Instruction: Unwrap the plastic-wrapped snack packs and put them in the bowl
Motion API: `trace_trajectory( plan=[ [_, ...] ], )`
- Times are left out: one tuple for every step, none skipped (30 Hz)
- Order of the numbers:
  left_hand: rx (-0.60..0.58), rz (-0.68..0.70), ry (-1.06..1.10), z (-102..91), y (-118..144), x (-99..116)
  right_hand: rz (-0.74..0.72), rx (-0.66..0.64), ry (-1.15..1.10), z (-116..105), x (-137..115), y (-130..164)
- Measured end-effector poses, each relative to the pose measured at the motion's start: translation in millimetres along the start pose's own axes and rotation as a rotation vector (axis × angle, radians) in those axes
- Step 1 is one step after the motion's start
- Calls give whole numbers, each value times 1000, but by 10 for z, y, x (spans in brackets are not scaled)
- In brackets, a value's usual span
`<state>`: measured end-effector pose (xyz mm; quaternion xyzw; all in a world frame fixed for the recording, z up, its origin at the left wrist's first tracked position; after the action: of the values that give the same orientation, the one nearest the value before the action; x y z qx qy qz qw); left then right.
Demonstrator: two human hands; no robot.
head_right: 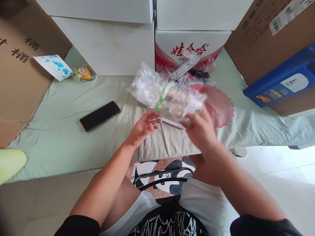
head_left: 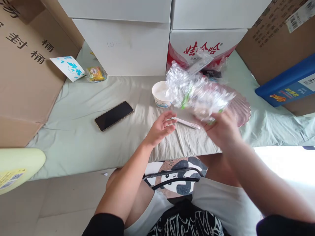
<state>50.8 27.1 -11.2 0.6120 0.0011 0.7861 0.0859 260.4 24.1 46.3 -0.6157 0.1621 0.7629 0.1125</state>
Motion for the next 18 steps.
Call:
trace_trajectory(
  plan=[
    [-19, 10, 23, 21, 1, -9, 22, -48, -8, 48, 178, 172],
    [-3, 26, 20, 19, -4, -19, 36, -79, -13, 92, 342, 308],
    [48, 54, -10, -9, -16, -28, 67, -117, -7, 137, 498, 408],
    [115, 95, -63, -49, -31, -32, 92, -157, 9, 174, 628, 469],
    [178, 151, -132, -91, -46, -27, 111, -194, 32, 199, 732, 496],
    [223, 224, -208, -122, -59, -12, 122, -227, 59, 212, 809, 494],
    [243, 303, -289, -135, -69, 6, 122, -251, 86, 212, 859, 473],
    [242, 379, -372, -132, -75, 19, 112, -263, 108, 203, 888, 442],
    [233, 445, -452, -120, -78, 25, 98, -263, 123, 187, 902, 409],
    [229, 493, -521, -109, -78, 22, 88, -256, 131, 169, 909, 381],
    [236, 521, -574, -102, -76, 12, 85, -246, 131, 156, 916, 363],
    [241, 530, -613, -94, -74, -5, 91, -237, 127, 147, 927, 355],
    [242, 531, -636, -83, -71, -24, 104, -227, 118, 143, 943, 353],
    [231, 534, -641, -64, -66, -41, 120, -214, 105, 141, 961, 354],
    [206, 541, -632, -35, -59, -56, 132, -198, 89, 139, 979, 353],
    [167, 556, -621, 3, -52, -68, 134, -178, 75, 136, 992, 348],
    [123, 579, -620, 46, -43, -76, 127, -159, 66, 132, 1000, 340],
    [86, 605, -635, 87, -36, -83, 114, -144, 63, 128, 1002, 329]
  ],
)
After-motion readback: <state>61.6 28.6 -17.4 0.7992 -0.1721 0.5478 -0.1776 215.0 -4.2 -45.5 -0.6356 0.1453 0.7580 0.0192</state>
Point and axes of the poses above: each hand's wrist, its own y-axis away from the middle knuckle, its own z-axis out of the palm, x = y × z, the point moved 6 cm from there along -y, towards the middle knuckle, and after that the axes turned 11 degrees about x, right-handed, at the moved point
